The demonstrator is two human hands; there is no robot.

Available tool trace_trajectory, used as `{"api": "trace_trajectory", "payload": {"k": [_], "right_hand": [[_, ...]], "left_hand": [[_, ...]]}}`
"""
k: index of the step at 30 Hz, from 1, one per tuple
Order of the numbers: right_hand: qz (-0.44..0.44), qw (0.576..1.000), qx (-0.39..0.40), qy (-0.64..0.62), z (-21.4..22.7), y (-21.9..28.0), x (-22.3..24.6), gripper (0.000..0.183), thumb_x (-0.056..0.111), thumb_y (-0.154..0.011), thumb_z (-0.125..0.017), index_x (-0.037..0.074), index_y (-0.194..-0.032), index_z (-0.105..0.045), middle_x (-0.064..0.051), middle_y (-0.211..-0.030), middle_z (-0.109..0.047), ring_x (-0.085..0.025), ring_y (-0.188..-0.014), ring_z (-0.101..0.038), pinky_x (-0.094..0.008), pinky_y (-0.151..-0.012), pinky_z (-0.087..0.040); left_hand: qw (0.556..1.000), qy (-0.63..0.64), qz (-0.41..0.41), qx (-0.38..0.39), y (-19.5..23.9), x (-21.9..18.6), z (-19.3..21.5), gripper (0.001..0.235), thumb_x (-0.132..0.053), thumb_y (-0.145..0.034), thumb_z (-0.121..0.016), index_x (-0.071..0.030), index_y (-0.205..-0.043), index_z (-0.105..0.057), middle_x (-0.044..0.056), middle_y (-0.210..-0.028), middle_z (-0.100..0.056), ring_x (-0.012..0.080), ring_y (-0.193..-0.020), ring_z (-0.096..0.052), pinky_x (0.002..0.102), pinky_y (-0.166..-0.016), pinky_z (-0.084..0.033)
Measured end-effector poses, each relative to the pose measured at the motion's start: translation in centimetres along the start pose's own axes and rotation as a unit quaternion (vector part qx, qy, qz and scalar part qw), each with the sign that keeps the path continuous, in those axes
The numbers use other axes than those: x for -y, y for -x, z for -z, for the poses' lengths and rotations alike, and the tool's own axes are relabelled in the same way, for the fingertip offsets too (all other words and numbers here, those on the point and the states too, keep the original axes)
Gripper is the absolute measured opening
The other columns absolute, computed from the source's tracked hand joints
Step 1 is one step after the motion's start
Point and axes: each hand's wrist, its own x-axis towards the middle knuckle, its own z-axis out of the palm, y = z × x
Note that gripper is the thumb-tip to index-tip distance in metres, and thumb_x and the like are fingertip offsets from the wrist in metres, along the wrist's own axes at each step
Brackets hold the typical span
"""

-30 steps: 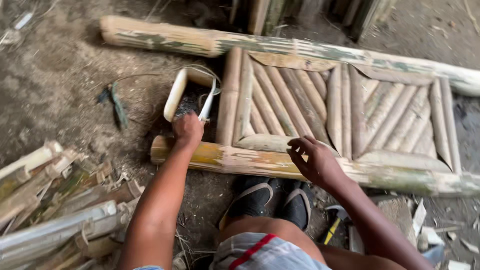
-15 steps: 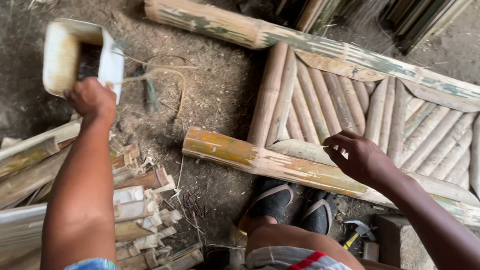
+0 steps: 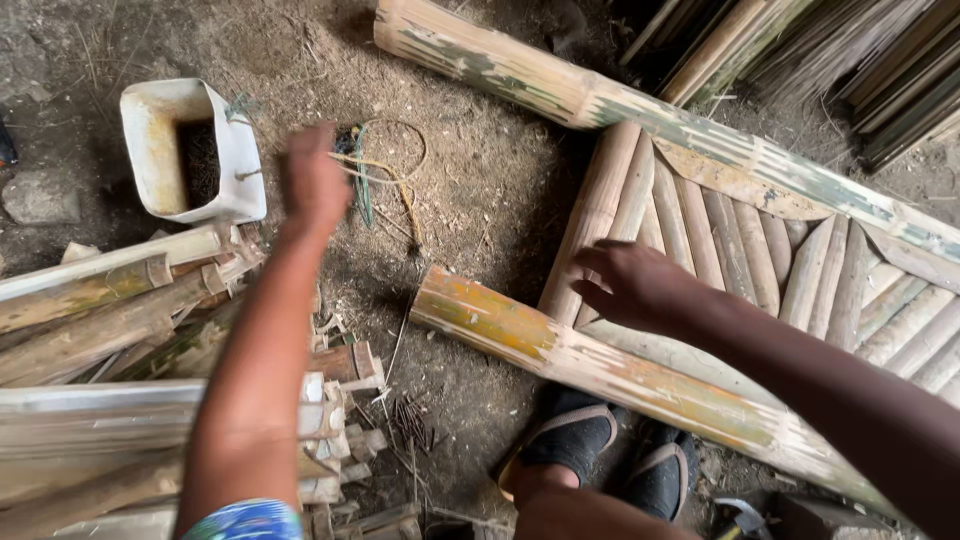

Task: The person splits bamboo strips using a machete and a wooden block, then hammers nails into the strips to assemble a bamboo frame. The person repeatedly cuts, positions, and fastens bamboo pieces to build the structure.

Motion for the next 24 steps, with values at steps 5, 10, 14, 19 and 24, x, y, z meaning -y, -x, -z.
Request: {"api": "trace_trajectory", "payload": {"k": [5,10,14,19,24], "right_hand": [[-0.041,0.982,-0.07,-0.173,-4.3,-12.1,2.1,0.033,0.021,-0.096,-0.064,0.009,-0.127,-0.065,-0.014,-0.113,-0.075,-0.024,-0.092,-0.076,-0.036,-0.079,-0.062],[-0.099,0.937,-0.051,-0.332,-8.7,-18.3,3.4,0.043,0.023,-0.094,-0.068,0.007,-0.134,-0.061,-0.015,-0.102,-0.077,-0.022,-0.084,-0.076,-0.032,-0.075,-0.064],[-0.099,0.892,-0.039,-0.439,-10.4,-20.2,2.9,0.041,0.022,-0.093,-0.07,0.005,-0.13,-0.065,-0.013,-0.102,-0.078,-0.018,-0.08,-0.075,-0.033,-0.072,-0.066],[-0.075,0.921,-0.094,-0.37,-8.8,-19.4,-1.1,0.03,0.023,-0.095,-0.068,0.006,-0.121,-0.072,-0.011,-0.096,-0.077,-0.015,-0.078,-0.076,-0.031,-0.073,-0.062],[-0.1,0.864,-0.194,-0.454,-5.9,-16.8,-9.1,0.025,0.02,-0.097,-0.067,0.003,-0.115,-0.072,-0.011,-0.093,-0.073,-0.015,-0.077,-0.069,-0.033,-0.069,-0.06]], "left_hand": [[0.954,-0.206,-0.172,0.133,1.0,-4.8,-6.9,0.093,-0.001,-0.073,-0.07,-0.02,-0.156,-0.035,0.015,-0.166,-0.025,0.0475,-0.147,-0.022,0.068,-0.111,-0.025],[0.919,-0.307,-0.206,0.141,1.8,0.8,-10.0,0.037,-0.011,-0.105,-0.051,-0.012,-0.142,-0.053,0.019,-0.148,-0.048,0.0386,-0.136,-0.046,0.059,-0.109,-0.038],[0.98,-0.003,0.1,0.173,0.5,7.5,-6.3,0.033,-0.022,-0.105,-0.043,-0.009,-0.125,-0.065,0.02,-0.126,-0.063,0.0336,-0.116,-0.06,0.048,-0.104,-0.046],[0.901,-0.429,-0.059,-0.017,-5.9,11.4,9.9,0.025,-0.017,-0.086,-0.074,-0.004,-0.107,-0.078,0.022,-0.119,-0.071,0.0377,-0.116,-0.066,0.05,-0.096,-0.053],[0.884,-0.402,-0.01,0.238,-7.0,-2.6,6.6,0.041,-0.026,-0.079,-0.077,-0.012,-0.117,-0.077,0.018,-0.131,-0.072,0.0395,-0.124,-0.067,0.052,-0.107,-0.052]]}}
